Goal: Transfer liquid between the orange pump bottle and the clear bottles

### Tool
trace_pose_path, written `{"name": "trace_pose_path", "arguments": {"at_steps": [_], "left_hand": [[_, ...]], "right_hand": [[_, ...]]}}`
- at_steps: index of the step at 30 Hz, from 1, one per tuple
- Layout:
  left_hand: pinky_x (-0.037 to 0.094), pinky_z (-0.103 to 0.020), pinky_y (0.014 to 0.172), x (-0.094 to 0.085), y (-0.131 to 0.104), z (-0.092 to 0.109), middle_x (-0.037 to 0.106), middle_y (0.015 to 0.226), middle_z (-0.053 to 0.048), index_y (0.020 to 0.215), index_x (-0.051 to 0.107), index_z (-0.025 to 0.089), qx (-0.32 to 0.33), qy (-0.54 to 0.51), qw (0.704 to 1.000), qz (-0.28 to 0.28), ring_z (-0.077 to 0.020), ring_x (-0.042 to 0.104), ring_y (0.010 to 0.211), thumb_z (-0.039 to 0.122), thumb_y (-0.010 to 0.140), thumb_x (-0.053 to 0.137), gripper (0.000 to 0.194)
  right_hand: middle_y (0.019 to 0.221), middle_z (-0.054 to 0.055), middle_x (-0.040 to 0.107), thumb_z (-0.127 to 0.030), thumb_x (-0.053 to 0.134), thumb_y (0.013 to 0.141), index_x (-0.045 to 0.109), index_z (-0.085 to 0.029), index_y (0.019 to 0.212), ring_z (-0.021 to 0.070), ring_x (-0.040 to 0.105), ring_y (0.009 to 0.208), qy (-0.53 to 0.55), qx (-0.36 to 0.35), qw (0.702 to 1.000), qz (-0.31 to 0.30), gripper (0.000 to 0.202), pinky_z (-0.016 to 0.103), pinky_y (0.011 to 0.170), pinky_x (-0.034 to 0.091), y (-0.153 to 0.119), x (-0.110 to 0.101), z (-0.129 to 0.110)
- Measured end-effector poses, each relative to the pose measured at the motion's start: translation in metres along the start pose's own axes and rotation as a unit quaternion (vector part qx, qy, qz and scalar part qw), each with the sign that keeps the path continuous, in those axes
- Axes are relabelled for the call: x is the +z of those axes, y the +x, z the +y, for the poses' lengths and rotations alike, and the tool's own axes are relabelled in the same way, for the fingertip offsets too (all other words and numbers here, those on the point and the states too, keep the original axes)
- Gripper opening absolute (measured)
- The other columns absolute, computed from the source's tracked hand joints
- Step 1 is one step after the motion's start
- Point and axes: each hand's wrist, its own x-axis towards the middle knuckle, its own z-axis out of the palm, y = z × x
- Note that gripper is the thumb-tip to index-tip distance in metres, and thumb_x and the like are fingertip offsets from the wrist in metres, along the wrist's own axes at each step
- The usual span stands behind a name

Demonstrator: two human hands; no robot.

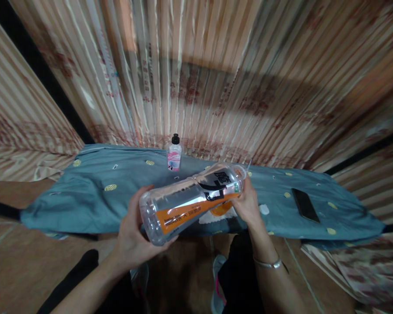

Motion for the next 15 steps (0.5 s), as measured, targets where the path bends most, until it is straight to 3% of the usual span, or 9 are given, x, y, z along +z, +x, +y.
{"name": "trace_pose_path", "arguments": {"at_steps": [4,11,15], "left_hand": [[0.073,-0.049,0.078,0.0002,0.0018,0.0011,0.072,0.123,-0.008,0.155,0.042,0.038,0.045,0.012,0.999,0.000,-0.0348,0.081,0.095,0.041,0.069,0.091,0.099],[0.073,-0.052,0.076,-0.0008,0.0010,0.0018,0.071,0.125,-0.010,0.156,0.041,0.036,0.053,0.031,0.998,0.006,-0.0365,0.080,0.096,0.040,0.069,0.089,0.099],[0.073,-0.049,0.076,-0.0002,0.0017,0.0017,0.070,0.126,-0.010,0.156,0.042,0.036,0.062,0.033,0.998,0.010,-0.0348,0.080,0.095,0.041,0.070,0.089,0.098]], "right_hand": [[0.130,0.016,0.075,-0.035,0.064,0.081,0.056,-0.018,0.145,0.0329,0.074,0.120,-0.011,0.005,1.000,0.007,0.067,0.047,0.105,0.060,-0.0009,0.0023,-0.0006],[0.118,0.014,0.080,-0.035,0.063,0.080,0.059,-0.019,0.141,0.0321,0.079,0.104,-0.026,0.026,0.999,0.024,0.062,0.042,0.089,0.065,-0.0003,0.0032,-0.0048],[0.116,0.015,0.080,-0.036,0.062,0.079,0.062,-0.018,0.135,0.0333,0.079,0.103,-0.037,0.045,0.998,0.029,0.058,0.042,0.088,0.065,0.0027,0.0026,-0.0073]]}}
